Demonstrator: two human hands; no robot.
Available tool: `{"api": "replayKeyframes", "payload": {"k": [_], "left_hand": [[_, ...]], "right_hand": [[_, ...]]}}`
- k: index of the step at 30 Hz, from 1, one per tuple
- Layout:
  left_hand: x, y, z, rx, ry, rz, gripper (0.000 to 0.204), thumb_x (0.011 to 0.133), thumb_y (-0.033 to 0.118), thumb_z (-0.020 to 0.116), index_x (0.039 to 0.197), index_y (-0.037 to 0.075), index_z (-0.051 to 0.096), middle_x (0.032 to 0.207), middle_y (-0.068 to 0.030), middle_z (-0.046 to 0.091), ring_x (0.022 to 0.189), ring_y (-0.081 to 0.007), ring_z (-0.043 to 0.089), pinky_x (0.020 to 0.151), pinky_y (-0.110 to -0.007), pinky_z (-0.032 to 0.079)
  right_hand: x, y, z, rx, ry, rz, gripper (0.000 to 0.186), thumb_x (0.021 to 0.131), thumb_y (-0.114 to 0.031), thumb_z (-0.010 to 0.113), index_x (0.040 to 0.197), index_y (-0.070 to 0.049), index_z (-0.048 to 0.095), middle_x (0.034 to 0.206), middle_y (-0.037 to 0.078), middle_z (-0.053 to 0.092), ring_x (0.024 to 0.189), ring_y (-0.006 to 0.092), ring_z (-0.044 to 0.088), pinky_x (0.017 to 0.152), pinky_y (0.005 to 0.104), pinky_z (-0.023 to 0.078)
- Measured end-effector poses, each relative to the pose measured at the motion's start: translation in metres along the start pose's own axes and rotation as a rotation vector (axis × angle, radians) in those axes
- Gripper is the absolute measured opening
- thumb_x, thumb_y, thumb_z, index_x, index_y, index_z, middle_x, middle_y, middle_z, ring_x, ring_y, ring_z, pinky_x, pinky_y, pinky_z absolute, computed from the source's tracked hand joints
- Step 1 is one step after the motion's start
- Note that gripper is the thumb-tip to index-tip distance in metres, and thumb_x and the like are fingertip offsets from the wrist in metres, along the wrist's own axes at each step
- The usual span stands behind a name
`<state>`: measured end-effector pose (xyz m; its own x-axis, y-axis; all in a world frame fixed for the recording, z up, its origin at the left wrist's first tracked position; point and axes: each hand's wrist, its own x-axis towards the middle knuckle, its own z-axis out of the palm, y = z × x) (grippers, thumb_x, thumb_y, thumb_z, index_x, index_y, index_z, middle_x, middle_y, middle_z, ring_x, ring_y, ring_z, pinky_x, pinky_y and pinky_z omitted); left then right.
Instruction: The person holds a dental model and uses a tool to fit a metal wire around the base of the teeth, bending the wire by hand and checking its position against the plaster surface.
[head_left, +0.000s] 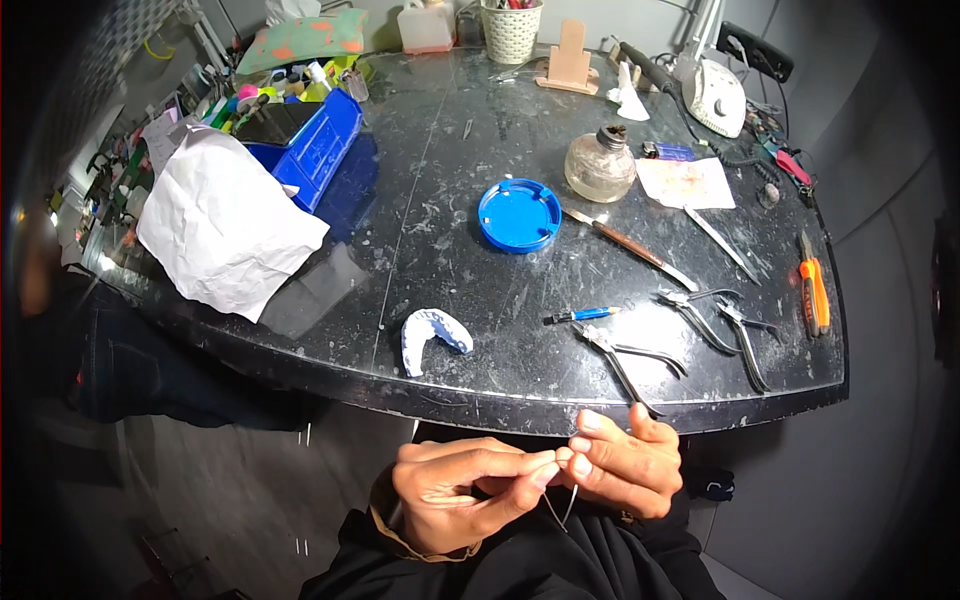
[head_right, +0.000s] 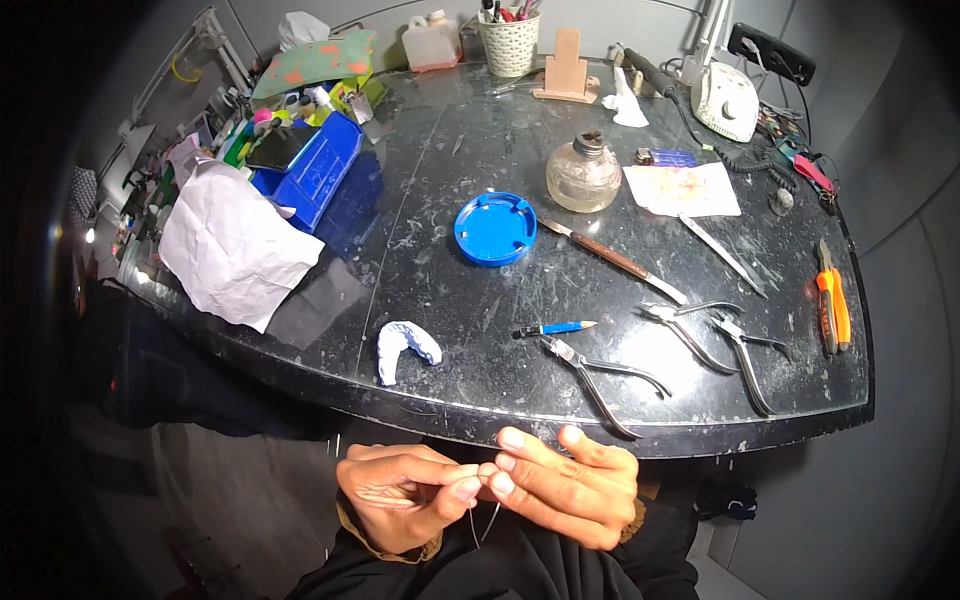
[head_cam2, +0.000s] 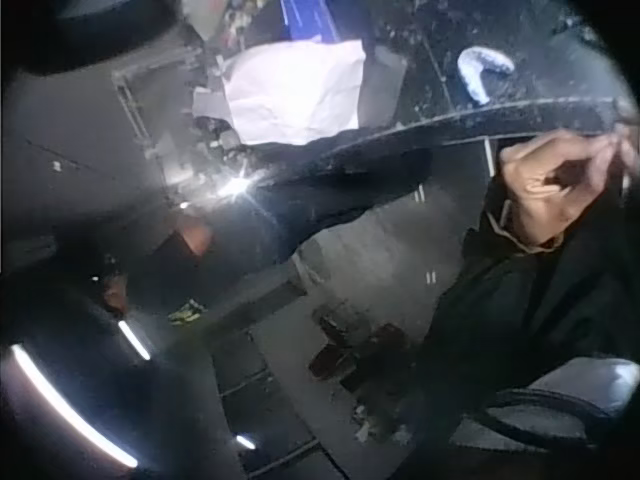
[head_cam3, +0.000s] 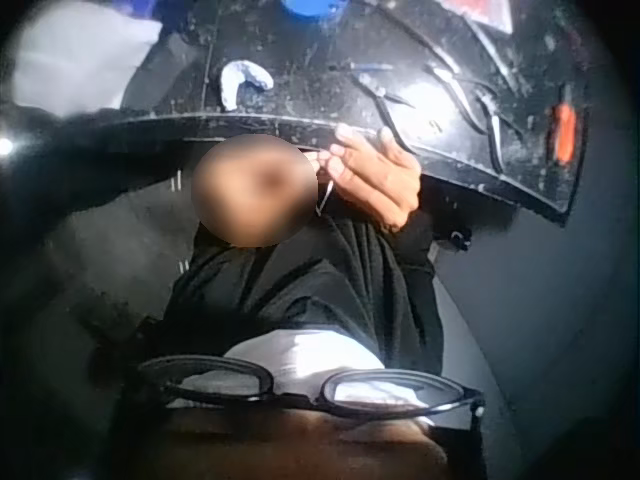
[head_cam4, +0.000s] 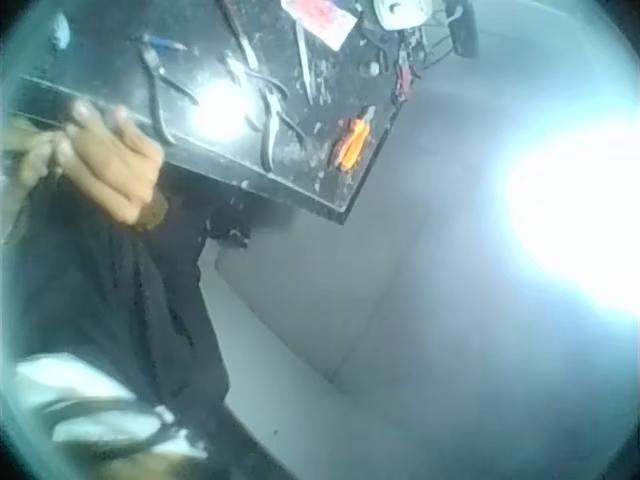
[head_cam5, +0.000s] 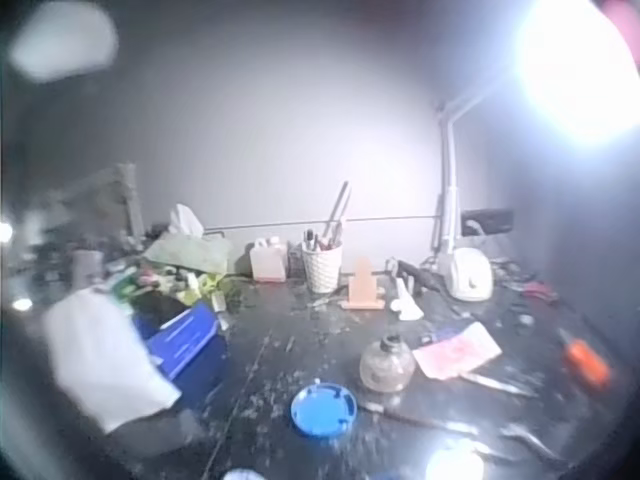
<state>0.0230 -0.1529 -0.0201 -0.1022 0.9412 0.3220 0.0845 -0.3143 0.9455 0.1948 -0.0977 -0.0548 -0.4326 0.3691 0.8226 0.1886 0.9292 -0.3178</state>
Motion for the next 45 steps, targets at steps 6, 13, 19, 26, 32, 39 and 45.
{"api": "replayKeyframes", "payload": {"k": [6, 13, 19, 26, 32, 39, 45], "left_hand": [[-0.002, -0.003, -0.016, 0.078, -0.085, 0.069, 0.012, 0.072, -0.002, 0.070, 0.084, -0.005, 0.067, 0.071, -0.0135, 0.067, 0.062, -0.0151, 0.066, 0.051, -0.020, 0.050], [0.001, 0.003, -0.022, 0.164, -0.173, 0.095, 0.014, 0.070, -0.003, 0.071, 0.084, -0.002, 0.068, 0.069, -0.0115, 0.066, 0.058, -0.0137, 0.064, 0.047, -0.020, 0.048], [-0.003, 0.001, -0.022, 0.247, -0.237, 0.157, 0.014, 0.071, -0.001, 0.071, 0.084, -0.001, 0.068, 0.066, -0.0089, 0.065, 0.054, -0.0127, 0.063, 0.043, -0.020, 0.045], [-0.011, 0.000, -0.015, 0.270, -0.227, 0.213, 0.016, 0.072, 0.001, 0.071, 0.087, 0.000, 0.067, 0.063, -0.0075, 0.064, 0.049, -0.0126, 0.061, 0.040, -0.020, 0.044], [-0.016, -0.004, -0.014, 0.231, -0.264, 0.228, 0.018, 0.072, 0.001, 0.071, 0.089, -0.002, 0.066, 0.065, -0.0082, 0.065, 0.050, -0.0134, 0.062, 0.041, -0.021, 0.046], [-0.005, -0.007, -0.019, 0.151, -0.385, 0.518, 0.025, 0.073, 0.000, 0.068, 0.097, -0.005, 0.063, 0.088, -0.0164, 0.065, 0.087, -0.0277, 0.066, 0.065, -0.027, 0.058], [-0.010, -0.005, -0.025, 0.199, -0.286, 0.595, 0.030, 0.070, -0.001, 0.071, 0.099, -0.006, 0.062, 0.097, -0.0194, 0.064, 0.093, -0.0307, 0.064, 0.070, -0.029, 0.058]], "right_hand": [[-0.002, -0.002, 0.001, 0.058, -0.062, 0.033, 0.027, 0.080, -0.007, 0.061, 0.106, -0.007, 0.064, 0.107, 0.006, 0.064, 0.107, 0.0202, 0.059, 0.103, 0.0373, 0.033], [0.003, -0.001, -0.014, 0.144, -0.179, 0.037, 0.027, 0.079, -0.010, 0.061, 0.106, -0.009, 0.064, 0.105, 0.006, 0.064, 0.108, 0.0221, 0.059, 0.096, 0.0345, 0.041], [0.013, 0.001, -0.010, 0.254, -0.202, -0.021, 0.021, 0.077, -0.011, 0.061, 0.098, -0.007, 0.065, 0.099, 0.005, 0.065, 0.101, 0.0240, 0.062, 0.089, 0.0334, 0.047], [0.011, -0.002, -0.012, 0.230, -0.154, -0.138, 0.015, 0.071, -0.006, 0.069, 0.086, -0.006, 0.065, 0.090, 0.005, 0.064, 0.090, 0.0242, 0.066, 0.081, 0.0328, 0.052], [0.008, -0.001, -0.010, 0.076, -0.048, -0.341, 0.016, 0.067, -0.004, 0.072, 0.080, -0.009, 0.064, 0.086, 0.002, 0.061, 0.080, 0.0197, 0.067, 0.075, 0.0291, 0.053], [-0.007, 0.007, -0.003, 0.255, 0.167, -0.280, 0.025, 0.074, -0.008, 0.069, 0.097, -0.007, 0.059, 0.095, 0.007, 0.061, 0.083, 0.0228, 0.066, 0.072, 0.0319, 0.056], [-0.001, 0.025, -0.044, -0.450, 0.217, 0.379, 0.007, 0.072, 0.000, 0.061, 0.079, -0.001, 0.060, 0.081, 0.011, 0.059, 0.072, 0.0247, 0.058, 0.066, 0.0340, 0.046]]}}
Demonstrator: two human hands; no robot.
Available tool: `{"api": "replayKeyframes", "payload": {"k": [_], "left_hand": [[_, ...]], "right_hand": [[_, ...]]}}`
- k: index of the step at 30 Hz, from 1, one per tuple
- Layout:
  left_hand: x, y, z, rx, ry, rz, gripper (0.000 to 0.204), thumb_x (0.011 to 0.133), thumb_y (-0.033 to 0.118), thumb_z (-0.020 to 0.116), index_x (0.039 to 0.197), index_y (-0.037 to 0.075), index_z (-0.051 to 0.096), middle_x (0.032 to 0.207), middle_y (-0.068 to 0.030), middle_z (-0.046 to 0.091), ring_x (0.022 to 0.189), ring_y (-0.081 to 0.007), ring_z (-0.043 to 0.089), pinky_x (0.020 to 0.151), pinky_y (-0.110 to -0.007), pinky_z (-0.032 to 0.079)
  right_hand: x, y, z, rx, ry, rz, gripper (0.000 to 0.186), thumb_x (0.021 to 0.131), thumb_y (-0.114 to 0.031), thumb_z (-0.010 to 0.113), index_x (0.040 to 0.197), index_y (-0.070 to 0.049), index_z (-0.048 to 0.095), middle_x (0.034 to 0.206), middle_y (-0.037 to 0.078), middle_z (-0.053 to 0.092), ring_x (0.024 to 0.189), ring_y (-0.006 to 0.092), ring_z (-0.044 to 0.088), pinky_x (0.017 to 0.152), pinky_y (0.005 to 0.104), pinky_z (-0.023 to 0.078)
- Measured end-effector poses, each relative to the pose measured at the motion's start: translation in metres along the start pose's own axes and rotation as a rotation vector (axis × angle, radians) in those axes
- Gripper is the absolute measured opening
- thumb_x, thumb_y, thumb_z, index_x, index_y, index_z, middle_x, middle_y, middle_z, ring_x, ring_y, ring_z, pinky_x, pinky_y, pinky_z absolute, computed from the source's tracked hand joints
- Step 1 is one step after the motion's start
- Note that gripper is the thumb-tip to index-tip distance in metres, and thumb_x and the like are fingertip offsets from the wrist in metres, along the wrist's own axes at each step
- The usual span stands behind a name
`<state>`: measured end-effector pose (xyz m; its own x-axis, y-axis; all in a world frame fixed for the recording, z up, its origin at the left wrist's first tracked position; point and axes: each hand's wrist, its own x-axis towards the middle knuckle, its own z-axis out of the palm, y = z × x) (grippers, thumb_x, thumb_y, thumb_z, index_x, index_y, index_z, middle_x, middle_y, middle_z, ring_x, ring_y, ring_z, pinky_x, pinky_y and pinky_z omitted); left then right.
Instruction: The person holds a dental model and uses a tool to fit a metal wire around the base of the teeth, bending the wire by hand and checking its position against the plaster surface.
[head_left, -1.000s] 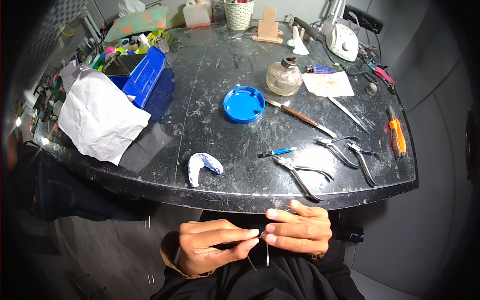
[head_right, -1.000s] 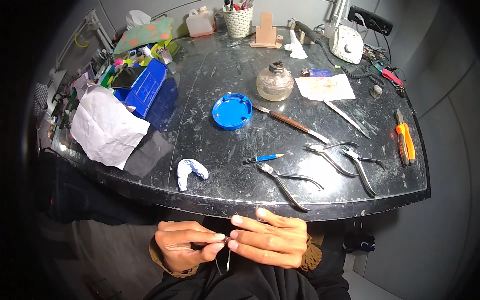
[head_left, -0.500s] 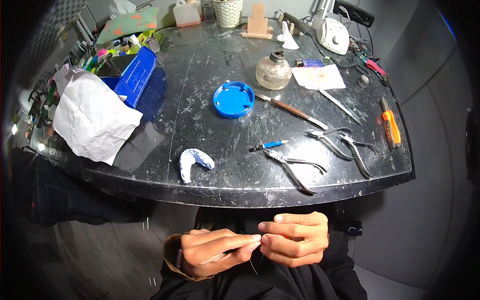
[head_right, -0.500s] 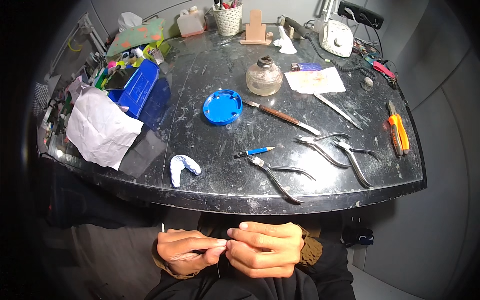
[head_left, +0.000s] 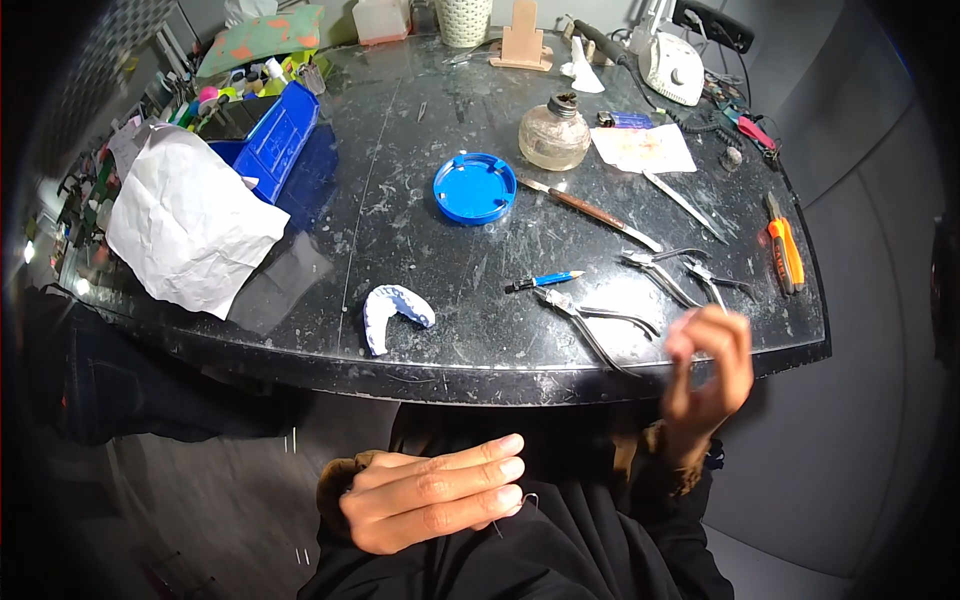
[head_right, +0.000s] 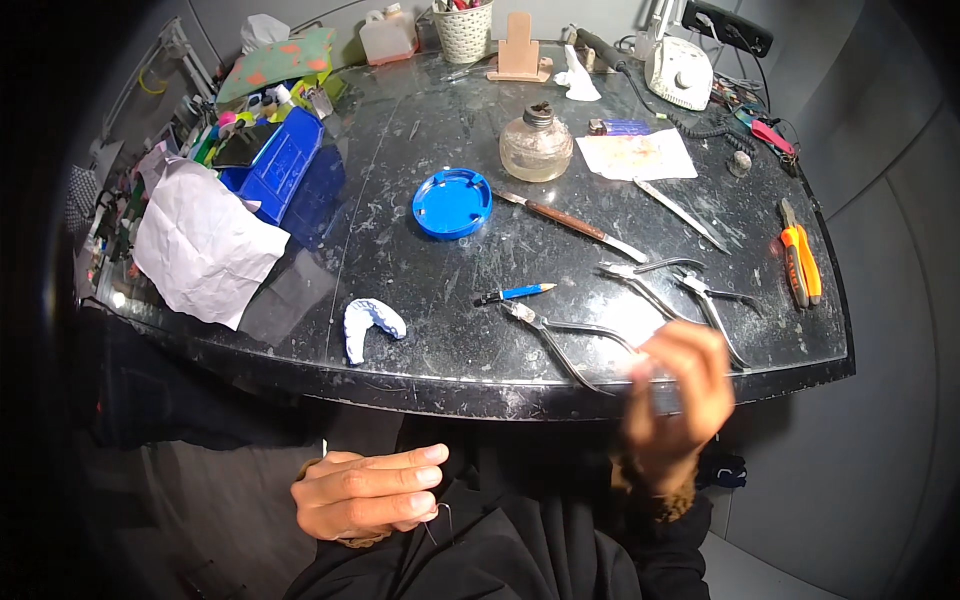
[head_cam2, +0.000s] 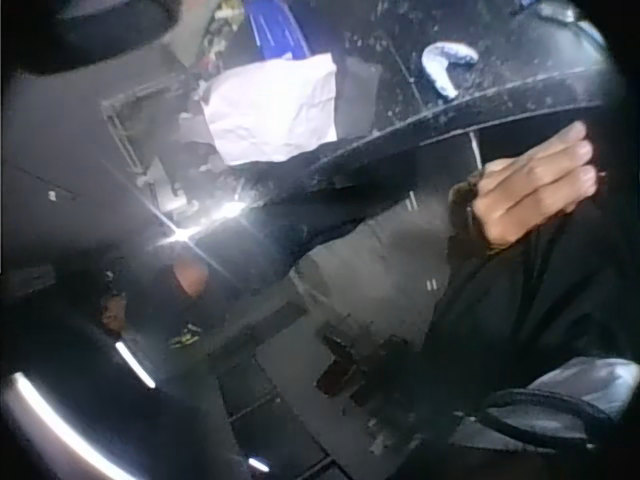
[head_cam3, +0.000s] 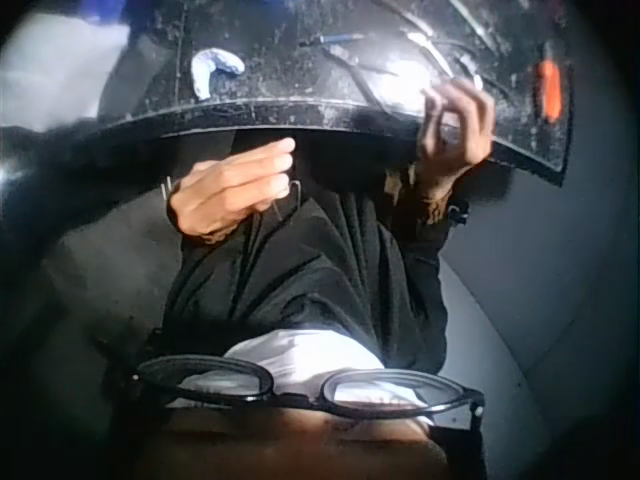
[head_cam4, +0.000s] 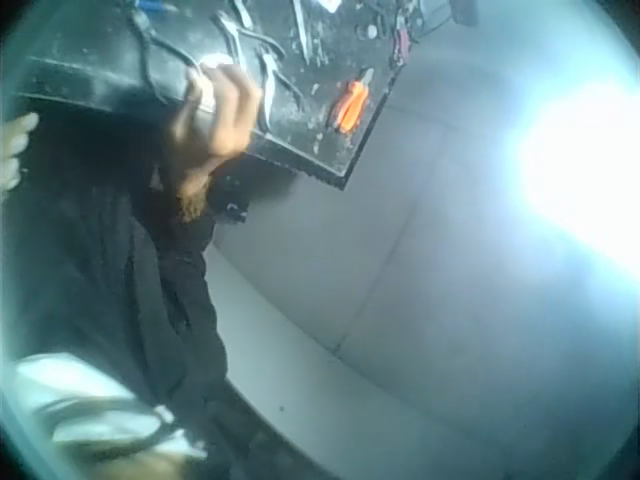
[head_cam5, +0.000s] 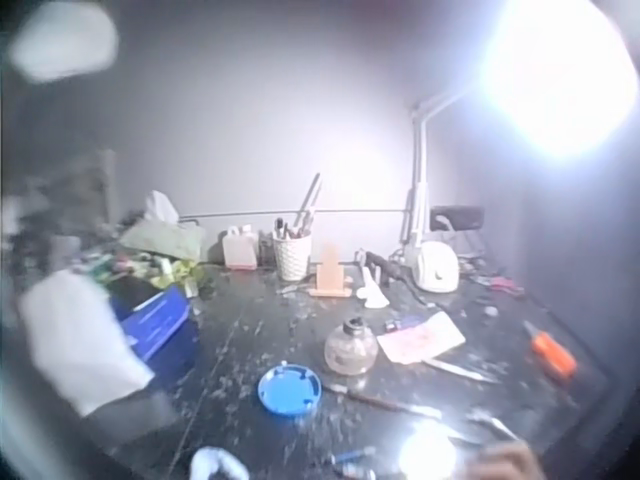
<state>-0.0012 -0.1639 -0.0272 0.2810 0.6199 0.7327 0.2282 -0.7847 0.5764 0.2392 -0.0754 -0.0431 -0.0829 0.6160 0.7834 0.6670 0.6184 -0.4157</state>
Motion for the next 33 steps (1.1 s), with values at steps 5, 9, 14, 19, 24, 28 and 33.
{"api": "replayKeyframes", "payload": {"k": [5, 9, 14, 19, 24, 28, 33], "left_hand": [[0.005, -0.002, 0.003, 0.005, 0.049, 0.027, 0.029, 0.068, -0.001, 0.073, 0.095, -0.005, 0.064, 0.092, -0.0187, 0.065, 0.088, -0.0292, 0.065, 0.066, -0.026, 0.059], [0.007, -0.004, 0.003, -0.018, 0.062, 0.029, 0.026, 0.067, -0.001, 0.073, 0.092, -0.005, 0.065, 0.091, -0.0185, 0.065, 0.085, -0.0290, 0.066, 0.063, -0.025, 0.059], [0.007, -0.007, 0.003, -0.053, 0.030, 0.015, 0.025, 0.068, -0.002, 0.072, 0.091, -0.005, 0.065, 0.091, -0.0179, 0.066, 0.085, -0.0281, 0.066, 0.062, -0.024, 0.059], [0.013, -0.010, 0.003, -0.109, 0.019, 0.001, 0.023, 0.070, -0.002, 0.071, 0.092, -0.005, 0.065, 0.091, -0.0178, 0.066, 0.087, -0.0277, 0.066, 0.065, -0.025, 0.059], [0.011, -0.015, 0.004, -0.266, -0.007, -0.055, 0.022, 0.071, -0.003, 0.069, 0.093, -0.006, 0.064, 0.092, -0.0196, 0.065, 0.088, -0.0289, 0.065, 0.069, -0.029, 0.059], [0.016, -0.019, 0.005, -0.497, -0.090, -0.052, 0.024, 0.071, -0.005, 0.069, 0.094, -0.009, 0.063, 0.096, -0.0232, 0.063, 0.091, -0.0312, 0.064, 0.072, -0.032, 0.058], [0.022, -0.027, 0.007, -0.594, -0.220, -0.020, 0.028, 0.070, -0.007, 0.069, 0.096, -0.010, 0.061, 0.101, -0.0254, 0.061, 0.095, -0.0316, 0.063, 0.075, -0.033, 0.057]], "right_hand": [[0.003, 0.059, -0.041, -0.543, -0.194, 0.318, 0.029, 0.076, -0.019, 0.069, 0.088, 0.001, 0.052, 0.105, 0.016, 0.055, 0.105, 0.0305, 0.050, 0.088, 0.0386, 0.039], [0.002, 0.075, -0.045, -0.428, -0.385, 0.313, 0.023, 0.081, -0.016, 0.063, 0.089, 0.001, 0.049, 0.115, 0.016, 0.051, 0.107, 0.0314, 0.049, 0.093, 0.0407, 0.034], [0.013, 0.080, -0.039, -0.624, -0.387, -0.039, 0.018, 0.083, -0.010, 0.059, 0.093, 0.001, 0.049, 0.114, 0.013, 0.050, 0.107, 0.0284, 0.046, 0.093, 0.0399, 0.033], [0.018, 0.101, -0.049, -0.416, -0.546, 0.115, 0.015, 0.084, -0.005, 0.054, 0.094, 0.003, 0.048, 0.098, 0.014, 0.050, 0.090, 0.0306, 0.049, 0.083, 0.0374, 0.038], [0.013, 0.102, -0.055, -0.518, -0.256, 0.045, 0.011, 0.091, -0.006, 0.042, 0.094, 0.003, 0.046, 0.093, 0.017, 0.050, 0.078, 0.0322, 0.050, 0.072, 0.0374, 0.042], [-0.026, 0.042, -0.060, 0.420, 0.082, 0.343, 0.020, 0.092, -0.018, 0.048, 0.089, 0.002, 0.048, 0.087, 0.018, 0.053, 0.070, 0.0199, 0.056, 0.060, 0.0324, 0.047], [-0.052, -0.006, -0.013, 1.251, -0.765, 0.007, 0.030, 0.075, -0.021, 0.070, 0.068, 0.003, 0.053, 0.086, 0.017, 0.056, 0.069, 0.0275, 0.059, 0.057, 0.0339, 0.049]]}}
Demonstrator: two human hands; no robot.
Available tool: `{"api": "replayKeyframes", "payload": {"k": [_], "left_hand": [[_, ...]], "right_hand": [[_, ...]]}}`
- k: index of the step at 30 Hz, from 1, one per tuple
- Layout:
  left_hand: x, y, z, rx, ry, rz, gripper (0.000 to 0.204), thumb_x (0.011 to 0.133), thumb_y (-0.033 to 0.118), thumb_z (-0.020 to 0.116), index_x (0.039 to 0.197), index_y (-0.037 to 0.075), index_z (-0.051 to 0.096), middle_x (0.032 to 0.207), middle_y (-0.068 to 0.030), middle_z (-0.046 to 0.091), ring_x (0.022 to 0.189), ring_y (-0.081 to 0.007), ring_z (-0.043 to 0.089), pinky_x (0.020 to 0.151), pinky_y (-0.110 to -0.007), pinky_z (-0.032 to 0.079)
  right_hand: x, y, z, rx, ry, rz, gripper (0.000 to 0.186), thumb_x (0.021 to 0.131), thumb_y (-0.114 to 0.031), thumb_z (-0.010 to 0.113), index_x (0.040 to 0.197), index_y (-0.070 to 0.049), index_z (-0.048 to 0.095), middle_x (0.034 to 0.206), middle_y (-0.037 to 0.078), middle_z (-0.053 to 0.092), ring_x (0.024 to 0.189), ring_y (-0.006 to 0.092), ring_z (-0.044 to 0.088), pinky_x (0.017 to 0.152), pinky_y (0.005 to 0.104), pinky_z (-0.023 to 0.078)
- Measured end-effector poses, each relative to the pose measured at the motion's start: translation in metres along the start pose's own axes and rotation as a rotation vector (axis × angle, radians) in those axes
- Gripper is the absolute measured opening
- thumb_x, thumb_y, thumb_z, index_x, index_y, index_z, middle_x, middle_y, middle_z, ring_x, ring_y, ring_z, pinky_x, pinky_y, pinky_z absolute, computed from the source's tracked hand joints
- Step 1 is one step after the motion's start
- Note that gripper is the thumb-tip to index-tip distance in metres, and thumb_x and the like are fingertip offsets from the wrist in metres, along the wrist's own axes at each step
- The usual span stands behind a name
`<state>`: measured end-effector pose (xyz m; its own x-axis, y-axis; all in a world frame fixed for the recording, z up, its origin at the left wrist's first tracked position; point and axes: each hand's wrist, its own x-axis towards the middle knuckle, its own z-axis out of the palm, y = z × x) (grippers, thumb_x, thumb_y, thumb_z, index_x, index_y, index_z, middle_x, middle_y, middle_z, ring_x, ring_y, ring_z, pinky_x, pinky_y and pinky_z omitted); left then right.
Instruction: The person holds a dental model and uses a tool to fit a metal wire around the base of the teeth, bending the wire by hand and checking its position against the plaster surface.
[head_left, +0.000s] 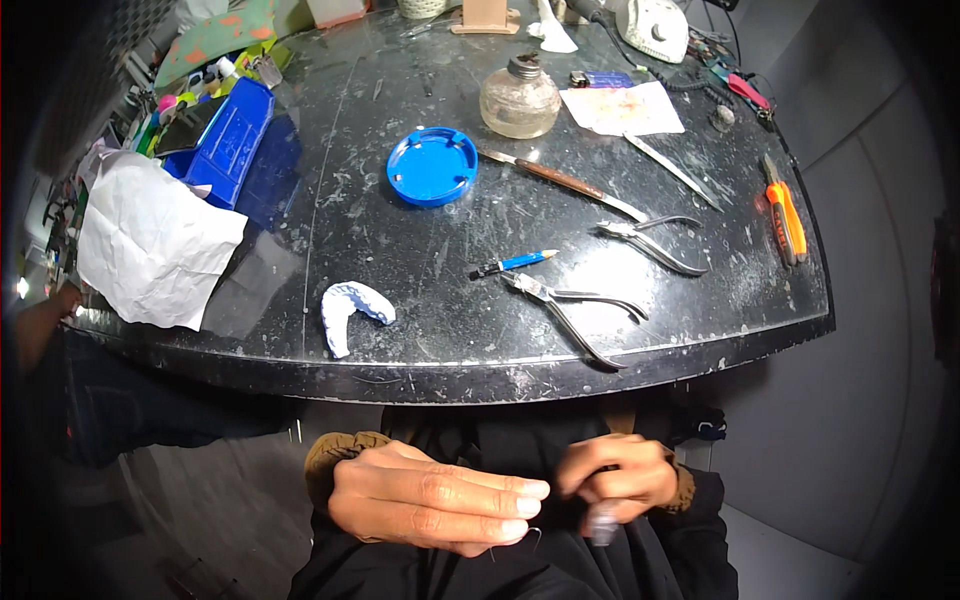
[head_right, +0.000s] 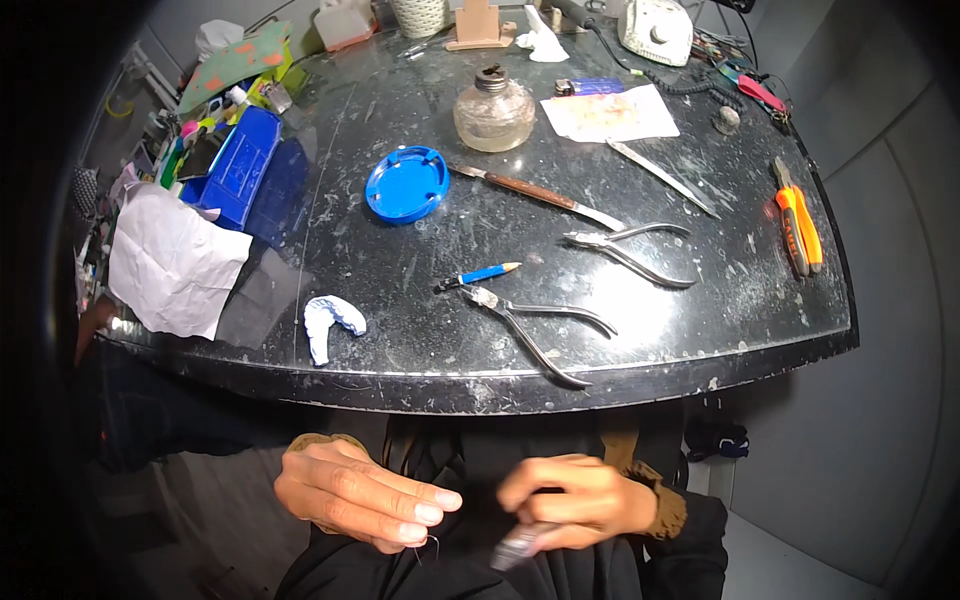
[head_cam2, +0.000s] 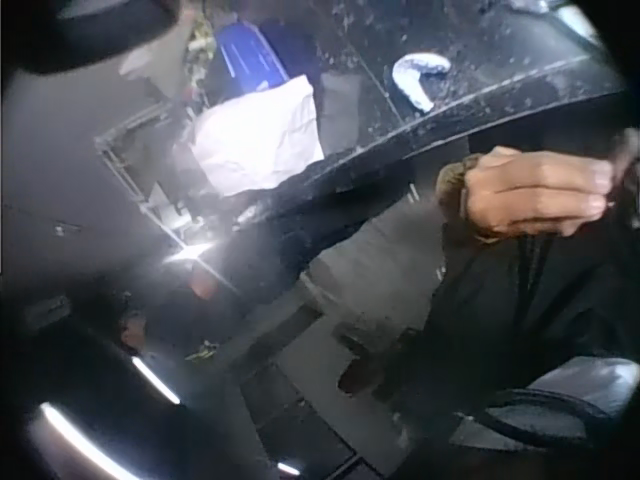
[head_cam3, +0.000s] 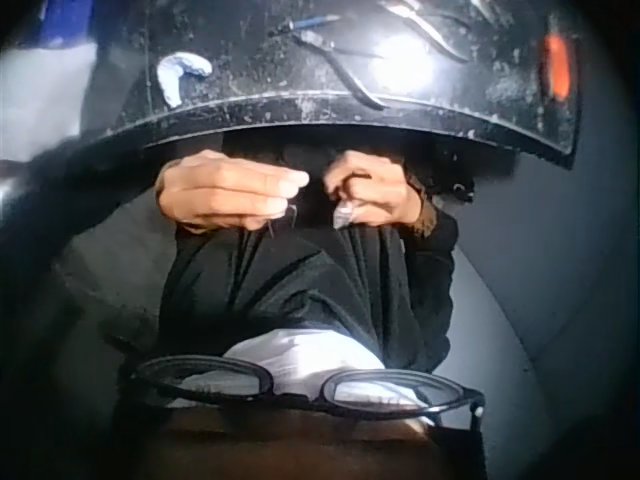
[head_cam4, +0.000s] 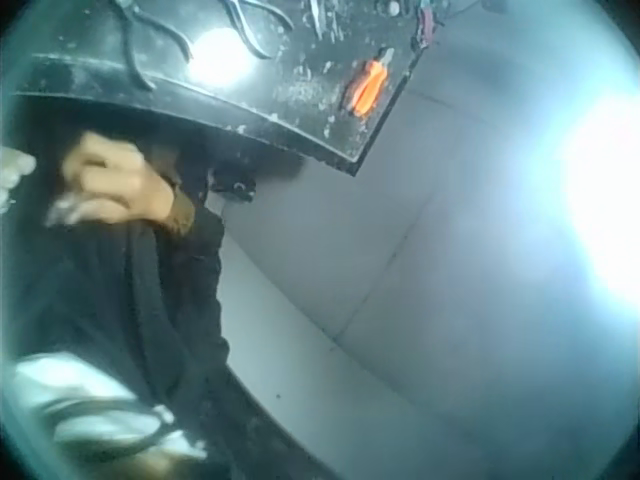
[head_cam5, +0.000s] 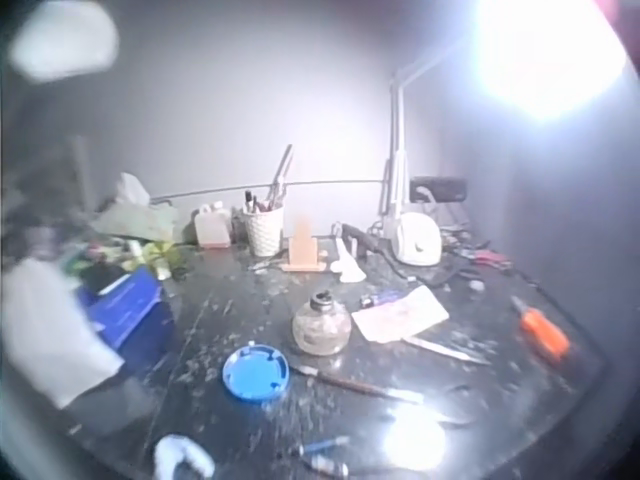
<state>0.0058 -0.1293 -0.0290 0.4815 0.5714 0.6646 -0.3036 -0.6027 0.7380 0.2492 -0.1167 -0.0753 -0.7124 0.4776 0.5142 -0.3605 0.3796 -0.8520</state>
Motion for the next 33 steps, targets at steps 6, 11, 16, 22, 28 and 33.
{"api": "replayKeyframes", "payload": {"k": [6, 11, 16, 22, 28, 33], "left_hand": [[0.000, -0.006, 0.003, -0.112, -0.033, -0.006, 0.027, 0.072, -0.008, 0.067, 0.098, -0.011, 0.061, 0.107, -0.0244, 0.060, 0.092, -0.0278, 0.064, 0.073, -0.029, 0.056], [0.002, -0.006, 0.005, -0.106, -0.050, 0.013, 0.025, 0.073, -0.007, 0.065, 0.097, -0.012, 0.061, 0.107, -0.0244, 0.060, 0.084, -0.0237, 0.067, 0.066, -0.025, 0.056], [0.003, -0.010, 0.008, -0.093, -0.027, 0.065, 0.024, 0.071, -0.008, 0.065, 0.094, -0.013, 0.062, 0.102, -0.0261, 0.061, 0.083, -0.0250, 0.067, 0.066, -0.026, 0.056], [0.002, -0.013, 0.006, -0.111, -0.032, 0.081, 0.020, 0.073, -0.006, 0.064, 0.091, -0.013, 0.063, 0.096, -0.0266, 0.063, 0.085, -0.0287, 0.066, 0.067, -0.028, 0.056], [0.002, -0.010, 0.011, 0.133, 0.110, 0.063, 0.013, 0.072, 0.001, 0.071, 0.084, -0.002, 0.067, 0.090, -0.0206, 0.065, 0.086, -0.0356, 0.065, 0.063, -0.034, 0.058], [-0.009, 0.014, 0.019, 0.691, 0.342, -0.047, 0.032, 0.061, 0.040, 0.080, 0.081, 0.017, 0.071, 0.083, 0.0025, 0.065, 0.082, -0.0175, 0.056, 0.066, -0.026, 0.049]], "right_hand": [[0.022, 0.016, 0.015, 0.110, -0.072, -0.071, 0.025, 0.082, -0.016, 0.063, 0.072, 0.005, 0.053, 0.095, 0.019, 0.055, 0.078, 0.0303, 0.057, 0.066, 0.0362, 0.047], [0.026, 0.023, 0.019, 0.237, -0.054, -0.129, 0.027, 0.084, -0.019, 0.061, 0.072, 0.004, 0.053, 0.091, 0.019, 0.056, 0.073, 0.0302, 0.056, 0.063, 0.0354, 0.047], [0.024, 0.026, 0.024, 0.261, -0.031, -0.130, 0.028, 0.084, -0.020, 0.061, 0.071, 0.003, 0.053, 0.080, 0.016, 0.055, 0.064, 0.0277, 0.055, 0.053, 0.0337, 0.044], [0.022, 0.032, 0.024, 0.267, -0.049, -0.172, 0.031, 0.084, -0.020, 0.062, 0.068, 0.003, 0.052, 0.071, 0.014, 0.052, 0.056, 0.0263, 0.053, 0.046, 0.0331, 0.041], [0.030, 0.035, 0.019, -0.054, 0.055, -0.299, 0.035, 0.088, -0.023, 0.056, 0.063, 0.000, 0.048, 0.070, 0.013, 0.053, 0.055, 0.0269, 0.054, 0.045, 0.0318, 0.042], [0.031, 0.030, 0.009, -0.367, 0.165, -0.256, 0.038, 0.080, -0.031, 0.061, 0.059, -0.004, 0.044, 0.070, 0.010, 0.054, 0.057, 0.0223, 0.055, 0.046, 0.0298, 0.043]]}}
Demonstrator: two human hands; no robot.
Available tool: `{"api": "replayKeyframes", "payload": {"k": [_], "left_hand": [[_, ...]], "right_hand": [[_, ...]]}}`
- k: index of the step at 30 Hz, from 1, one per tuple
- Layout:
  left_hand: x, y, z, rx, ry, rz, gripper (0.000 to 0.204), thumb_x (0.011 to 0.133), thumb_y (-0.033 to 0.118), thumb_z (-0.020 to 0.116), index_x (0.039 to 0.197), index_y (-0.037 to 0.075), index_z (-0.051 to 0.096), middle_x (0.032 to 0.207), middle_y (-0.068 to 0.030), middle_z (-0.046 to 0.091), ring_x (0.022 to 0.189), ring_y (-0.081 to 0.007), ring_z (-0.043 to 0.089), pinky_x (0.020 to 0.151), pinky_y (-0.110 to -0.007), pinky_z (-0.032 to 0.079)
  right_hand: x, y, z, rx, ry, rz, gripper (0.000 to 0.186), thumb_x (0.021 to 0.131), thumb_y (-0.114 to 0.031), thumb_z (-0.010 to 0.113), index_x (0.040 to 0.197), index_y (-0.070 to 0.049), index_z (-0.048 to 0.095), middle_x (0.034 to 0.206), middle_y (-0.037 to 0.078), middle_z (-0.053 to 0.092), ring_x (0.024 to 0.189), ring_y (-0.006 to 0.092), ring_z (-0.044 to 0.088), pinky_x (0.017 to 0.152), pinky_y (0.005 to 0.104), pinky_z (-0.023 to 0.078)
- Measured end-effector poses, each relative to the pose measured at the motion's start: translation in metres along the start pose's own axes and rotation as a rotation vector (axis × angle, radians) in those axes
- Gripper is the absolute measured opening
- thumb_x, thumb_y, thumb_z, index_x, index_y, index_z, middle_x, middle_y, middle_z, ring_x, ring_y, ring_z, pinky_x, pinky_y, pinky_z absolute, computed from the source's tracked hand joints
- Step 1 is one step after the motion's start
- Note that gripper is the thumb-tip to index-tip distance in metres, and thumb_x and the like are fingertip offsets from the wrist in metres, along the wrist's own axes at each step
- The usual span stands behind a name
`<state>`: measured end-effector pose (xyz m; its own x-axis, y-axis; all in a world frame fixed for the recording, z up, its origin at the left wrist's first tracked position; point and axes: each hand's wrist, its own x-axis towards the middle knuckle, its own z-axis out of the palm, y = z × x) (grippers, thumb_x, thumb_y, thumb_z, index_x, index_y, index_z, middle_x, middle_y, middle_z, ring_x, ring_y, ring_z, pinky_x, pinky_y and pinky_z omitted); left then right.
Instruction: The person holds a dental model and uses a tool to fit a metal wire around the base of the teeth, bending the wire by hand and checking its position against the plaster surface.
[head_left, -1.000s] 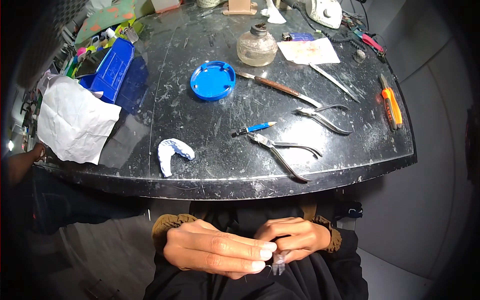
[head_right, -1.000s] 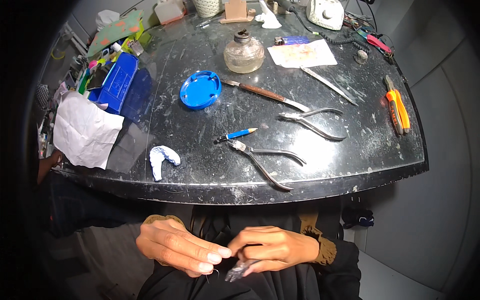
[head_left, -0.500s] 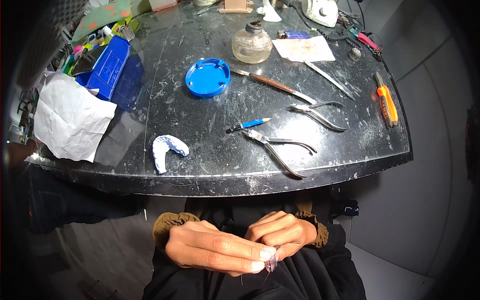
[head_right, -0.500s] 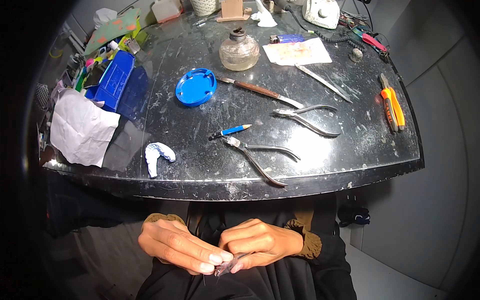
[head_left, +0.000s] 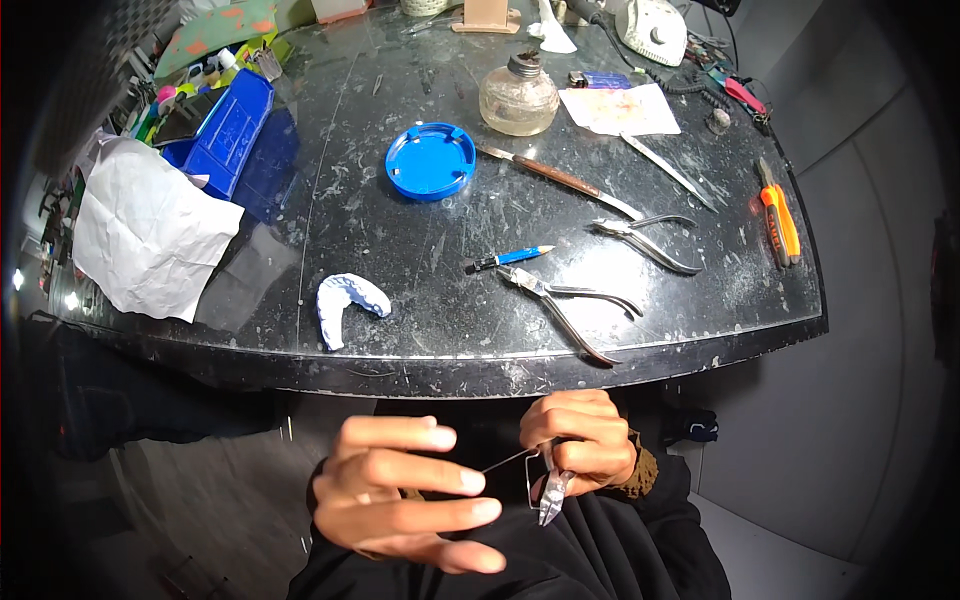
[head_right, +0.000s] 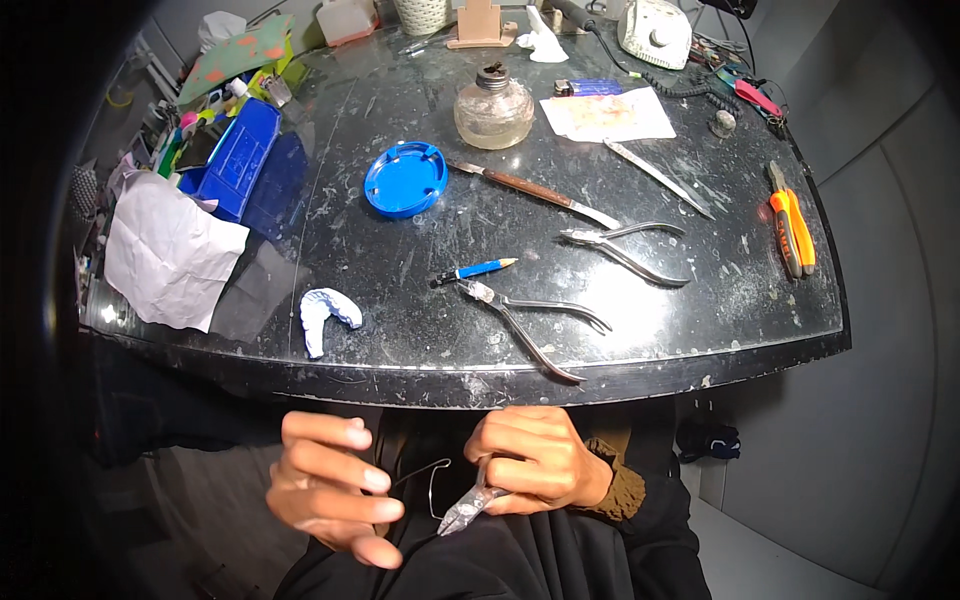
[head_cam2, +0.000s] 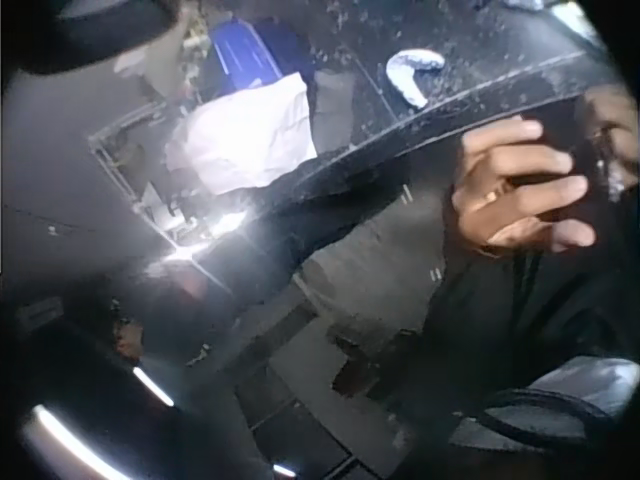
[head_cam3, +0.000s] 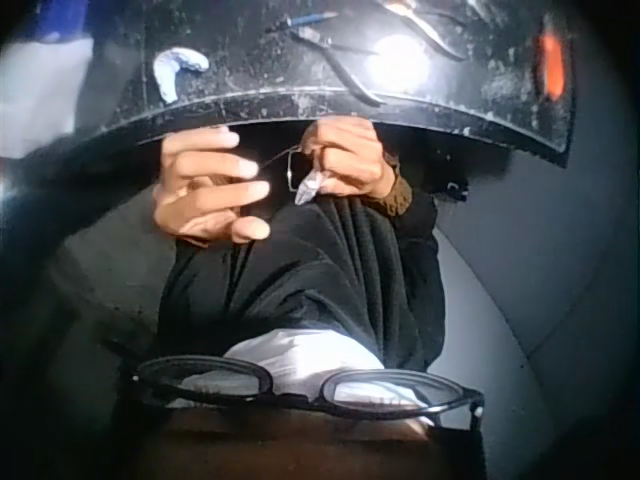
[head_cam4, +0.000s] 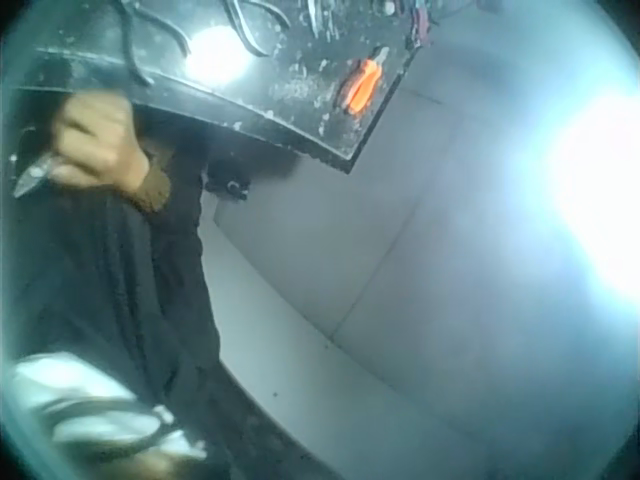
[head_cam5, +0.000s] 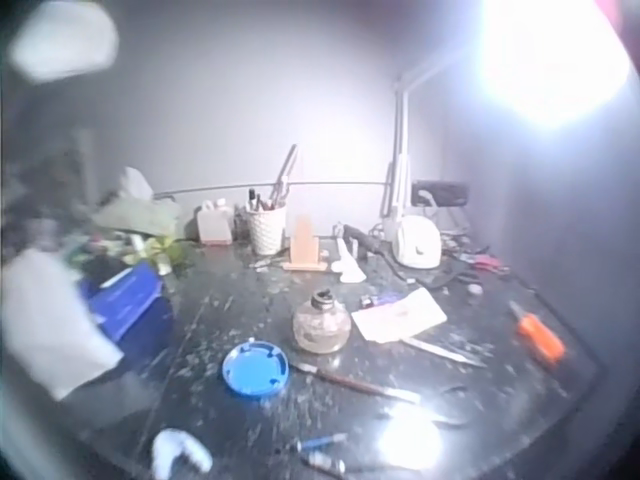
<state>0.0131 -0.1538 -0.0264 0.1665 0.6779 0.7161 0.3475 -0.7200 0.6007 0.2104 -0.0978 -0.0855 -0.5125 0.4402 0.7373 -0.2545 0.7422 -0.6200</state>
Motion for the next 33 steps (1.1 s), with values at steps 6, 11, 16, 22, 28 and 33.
{"api": "replayKeyframes", "payload": {"k": [6, 11, 16, 22, 28, 33], "left_hand": [[-0.007, 0.018, 0.011, 0.230, -0.087, -0.118, 0.021, 0.064, 0.037, 0.079, 0.071, 0.019, 0.069, 0.061, 0.0092, 0.061, 0.072, -0.0118, 0.054, 0.083, -0.034, 0.044], [-0.009, 0.024, 0.016, 0.072, -0.006, -0.099, 0.024, 0.058, 0.008, 0.078, 0.081, 0.009, 0.070, 0.064, 0.0062, 0.059, 0.063, -0.0078, 0.051, 0.070, -0.027, 0.051], [-0.011, 0.024, 0.024, 0.055, 0.040, -0.035, 0.025, 0.056, 0.005, 0.078, 0.080, 0.005, 0.070, 0.061, 0.0035, 0.057, 0.060, -0.0081, 0.051, 0.060, -0.024, 0.052], [-0.006, 0.022, 0.017, -0.009, 0.005, -0.088, 0.026, 0.059, 0.004, 0.079, 0.083, 0.005, 0.069, 0.067, 0.0004, 0.061, 0.063, -0.0109, 0.057, 0.060, -0.025, 0.053], [-0.005, 0.019, 0.015, -0.020, -0.018, -0.097, 0.026, 0.059, 0.004, 0.078, 0.083, 0.005, 0.069, 0.070, -0.0019, 0.062, 0.066, -0.0130, 0.060, 0.061, -0.027, 0.055], [-0.009, 0.019, 0.020, 0.012, 0.017, -0.055, 0.024, 0.059, 0.004, 0.078, 0.081, 0.002, 0.069, 0.068, -0.0028, 0.062, 0.065, -0.0131, 0.060, 0.060, -0.026, 0.055]], "right_hand": [[0.003, -0.001, -0.004, -0.196, 0.015, -0.015, 0.040, 0.075, -0.032, 0.063, 0.058, -0.004, 0.041, 0.069, 0.010, 0.054, 0.058, 0.0215, 0.055, 0.048, 0.0298, 0.044], [0.010, -0.003, 0.001, -0.226, 0.068, -0.068, 0.042, 0.068, -0.023, 0.073, 0.057, -0.004, 0.037, 0.065, 0.010, 0.052, 0.053, 0.0214, 0.053, 0.044, 0.0280, 0.042], [0.012, 0.000, -0.001, -0.207, 0.046, -0.100, 0.043, 0.066, -0.019, 0.076, 0.057, -0.004, 0.037, 0.064, 0.010, 0.052, 0.053, 0.0211, 0.053, 0.044, 0.0276, 0.042], [0.007, 0.001, 0.002, -0.109, 0.014, -0.033, 0.041, 0.072, -0.025, 0.071, 0.060, -0.003, 0.039, 0.069, 0.012, 0.054, 0.058, 0.0244, 0.057, 0.050, 0.0318, 0.048], [0.006, 0.003, 0.001, -0.093, -0.007, -0.023, 0.042, 0.075, -0.026, 0.071, 0.061, -0.003, 0.038, 0.068, 0.013, 0.054, 0.056, 0.0252, 0.056, 0.049, 0.0326, 0.048], [0.003, 0.003, 0.005, -0.162, 0.019, -0.035, 0.039, 0.075, -0.027, 0.067, 0.059, -0.004, 0.041, 0.067, 0.010, 0.050, 0.052, 0.0206, 0.048, 0.043, 0.0289, 0.037]]}}
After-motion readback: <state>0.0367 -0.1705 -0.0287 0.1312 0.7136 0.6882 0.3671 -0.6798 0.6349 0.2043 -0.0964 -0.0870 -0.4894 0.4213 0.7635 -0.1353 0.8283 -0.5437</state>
